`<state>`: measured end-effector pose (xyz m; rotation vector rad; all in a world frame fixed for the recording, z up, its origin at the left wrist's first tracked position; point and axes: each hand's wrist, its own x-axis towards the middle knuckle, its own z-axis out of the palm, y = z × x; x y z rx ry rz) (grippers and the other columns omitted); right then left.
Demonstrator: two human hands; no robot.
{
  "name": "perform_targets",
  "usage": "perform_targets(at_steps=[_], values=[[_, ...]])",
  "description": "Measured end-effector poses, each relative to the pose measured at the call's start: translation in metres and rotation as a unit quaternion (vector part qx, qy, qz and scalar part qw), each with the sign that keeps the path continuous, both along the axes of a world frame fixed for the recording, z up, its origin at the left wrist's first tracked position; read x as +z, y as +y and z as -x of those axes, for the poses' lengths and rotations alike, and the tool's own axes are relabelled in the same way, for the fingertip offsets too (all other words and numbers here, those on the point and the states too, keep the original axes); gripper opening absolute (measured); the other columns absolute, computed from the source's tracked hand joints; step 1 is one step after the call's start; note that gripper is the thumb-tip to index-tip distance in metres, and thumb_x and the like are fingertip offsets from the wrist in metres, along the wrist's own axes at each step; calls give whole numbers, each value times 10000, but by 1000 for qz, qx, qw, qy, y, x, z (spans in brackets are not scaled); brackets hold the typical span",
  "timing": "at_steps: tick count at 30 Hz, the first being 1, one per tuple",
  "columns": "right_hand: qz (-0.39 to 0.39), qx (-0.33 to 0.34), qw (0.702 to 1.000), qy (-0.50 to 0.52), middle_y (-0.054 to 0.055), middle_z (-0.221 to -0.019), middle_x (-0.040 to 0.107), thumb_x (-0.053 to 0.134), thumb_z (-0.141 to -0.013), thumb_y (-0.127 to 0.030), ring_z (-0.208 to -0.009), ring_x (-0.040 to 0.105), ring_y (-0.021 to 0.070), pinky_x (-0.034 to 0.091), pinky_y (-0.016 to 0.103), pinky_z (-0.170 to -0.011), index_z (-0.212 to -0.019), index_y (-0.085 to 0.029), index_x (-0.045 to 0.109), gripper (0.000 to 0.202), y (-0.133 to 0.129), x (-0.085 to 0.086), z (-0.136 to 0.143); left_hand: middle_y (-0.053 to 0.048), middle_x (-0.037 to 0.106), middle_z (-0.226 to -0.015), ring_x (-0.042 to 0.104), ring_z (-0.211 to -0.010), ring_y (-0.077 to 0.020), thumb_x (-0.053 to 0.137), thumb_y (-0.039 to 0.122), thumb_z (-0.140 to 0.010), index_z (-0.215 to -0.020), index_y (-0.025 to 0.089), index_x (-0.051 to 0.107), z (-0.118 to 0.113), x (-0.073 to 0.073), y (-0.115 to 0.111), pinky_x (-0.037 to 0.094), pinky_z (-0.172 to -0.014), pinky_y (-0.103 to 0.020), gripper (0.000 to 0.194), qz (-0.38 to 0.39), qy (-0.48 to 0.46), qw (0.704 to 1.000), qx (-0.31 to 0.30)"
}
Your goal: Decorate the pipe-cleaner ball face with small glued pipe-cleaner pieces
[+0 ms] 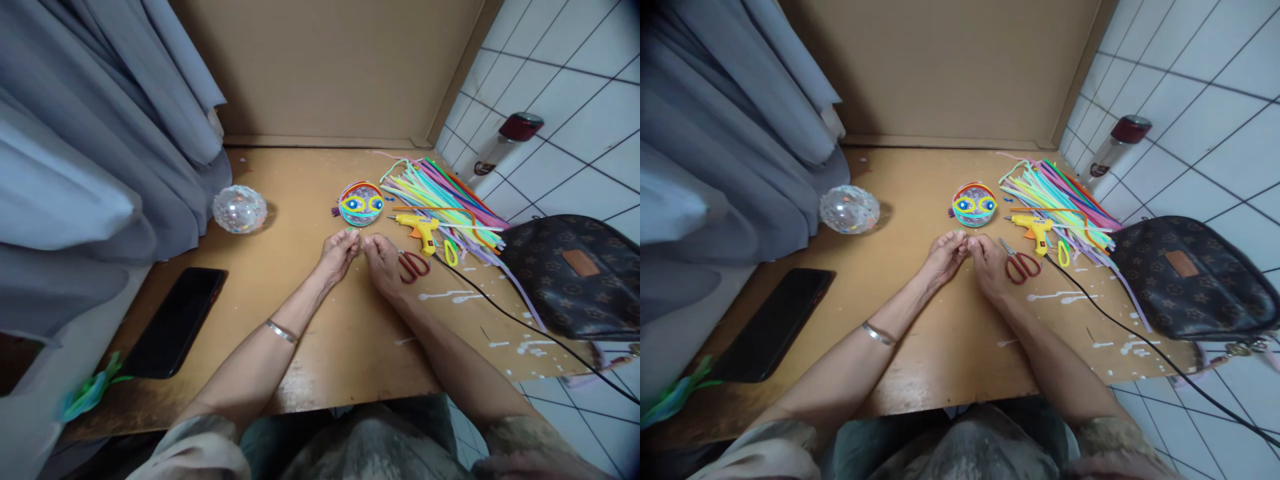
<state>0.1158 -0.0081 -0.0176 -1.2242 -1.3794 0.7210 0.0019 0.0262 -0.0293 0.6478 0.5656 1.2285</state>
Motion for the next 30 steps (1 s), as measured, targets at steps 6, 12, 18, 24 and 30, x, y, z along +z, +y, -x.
perform_targets(at_steps=[6,12,18,24,30], values=[[-20,-33,999,3,-19,-692,603,621,-882,-482,-674,518,170,430,317,-686,-744,-260,544,272,2,1,-2,53,494,-535,370,-531,-63,930,526,-646,-640,165,619,-4,-7,-1,281,-532,-216,477,-77,116,989,56],[17,-1,994,111,-32,-707,609,738,-794,-542,-664,535,142,455,287,-658,-843,-238,595,339,7,-1,-4,29,590,-602,474,-592,-90,933,430,-662,-684,157,694,-4,-4,-2,355,-611,-233,364,-101,152,981,72],[73,53,974,209,-54,-556,587,856,-686,-630,-541,531,112,423,251,-567,-744,-236,559,496,15,-4,-9,5,617,-588,517,-560,-94,904,606,-643,-701,146,684,-2,-3,-3,382,-602,-249,513,-135,122,983,4],[77,79,969,220,-22,-584,620,812,-733,-668,-543,545,109,430,243,-547,-715,-221,578,505,17,-6,-11,-6,644,-617,568,-579,-104,883,638,-654,-719,145,672,-2,-4,-2,433,-628,-264,541,-138,143,980,4],[38,50,989,136,-35,-639,604,730,-798,-649,-570,529,119,435,262,-572,-824,-232,598,438,13,-1,-11,32,574,-588,466,-556,-77,886,655,-632,-718,159,670,0,-4,0,376,-576,-241,548,-131,160,977,44]])
